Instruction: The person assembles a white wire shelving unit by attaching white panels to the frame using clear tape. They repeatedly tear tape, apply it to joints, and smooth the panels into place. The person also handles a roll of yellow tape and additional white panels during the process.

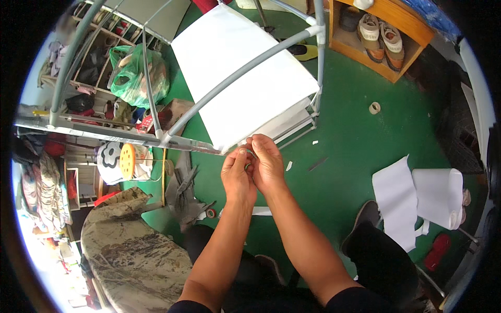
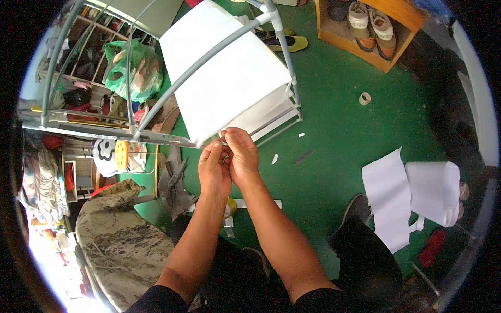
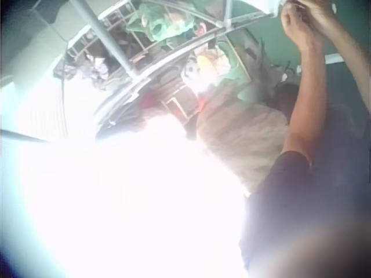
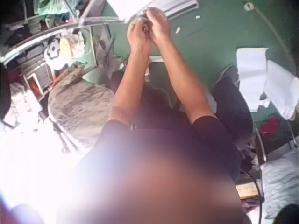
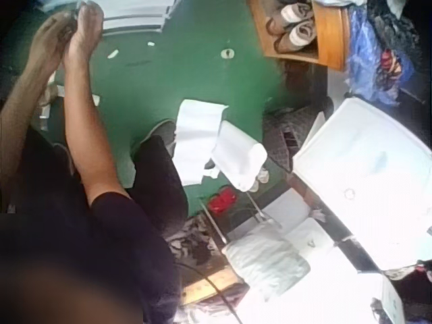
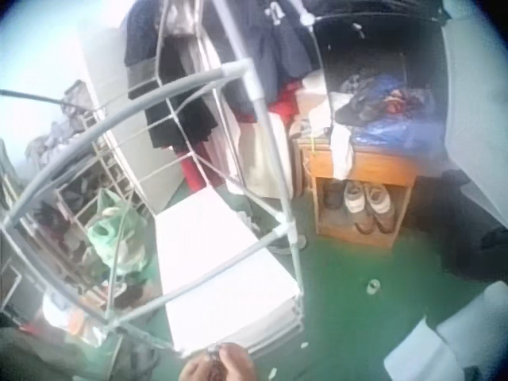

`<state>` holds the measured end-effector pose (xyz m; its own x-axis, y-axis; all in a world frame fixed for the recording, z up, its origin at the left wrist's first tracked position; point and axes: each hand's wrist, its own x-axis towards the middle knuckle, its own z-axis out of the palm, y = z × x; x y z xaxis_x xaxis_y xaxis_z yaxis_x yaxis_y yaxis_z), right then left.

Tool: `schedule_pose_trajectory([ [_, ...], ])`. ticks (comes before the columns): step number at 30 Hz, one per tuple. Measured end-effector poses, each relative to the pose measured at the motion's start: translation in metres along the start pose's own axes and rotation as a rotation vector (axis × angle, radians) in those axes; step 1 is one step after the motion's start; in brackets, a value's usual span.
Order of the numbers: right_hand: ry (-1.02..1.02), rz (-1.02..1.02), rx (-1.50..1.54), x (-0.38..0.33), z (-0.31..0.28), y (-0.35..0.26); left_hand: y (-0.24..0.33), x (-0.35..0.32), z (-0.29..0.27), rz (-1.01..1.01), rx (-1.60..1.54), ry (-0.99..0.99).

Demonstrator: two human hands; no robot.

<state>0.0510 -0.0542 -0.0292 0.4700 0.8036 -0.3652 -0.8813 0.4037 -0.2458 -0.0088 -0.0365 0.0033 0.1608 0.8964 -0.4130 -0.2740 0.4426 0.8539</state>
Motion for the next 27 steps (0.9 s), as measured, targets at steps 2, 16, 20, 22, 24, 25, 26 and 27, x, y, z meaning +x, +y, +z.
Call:
schedule_pose_trajectory([
  [2,0.006,-0.003,-0.019,0.002,0.001,0.000,0.006,-0.001,-0.002,-0.041,0.040,-0.013],
  [16,0.077,-0.156,-0.073,0.015,-0.002,0.019,0.065,0.009,-0.025,0.719,1.003,-0.061],
  [20,0.079,-0.182,-0.053,0.017,-0.001,0.024,0.061,0.010,-0.024,0.678,0.992,-0.069],
  [22,0.081,-0.192,-0.045,0.018,-0.002,0.025,0.058,0.008,-0.021,0.664,0.972,-0.064],
  [24,0.088,-0.191,-0.039,0.019,0.000,0.025,0.061,0.004,-0.017,0.639,0.971,-0.037],
  [25,0.082,-0.194,-0.039,0.019,0.000,0.025,0.062,0.003,-0.015,0.642,0.968,-0.035],
  [26,0.079,-0.194,-0.037,0.019,0.001,0.025,0.063,0.003,-0.014,0.643,0.968,-0.033],
  [27,0.077,-0.195,-0.034,0.019,0.001,0.026,0.063,0.003,-0.013,0.643,0.969,-0.032],
])
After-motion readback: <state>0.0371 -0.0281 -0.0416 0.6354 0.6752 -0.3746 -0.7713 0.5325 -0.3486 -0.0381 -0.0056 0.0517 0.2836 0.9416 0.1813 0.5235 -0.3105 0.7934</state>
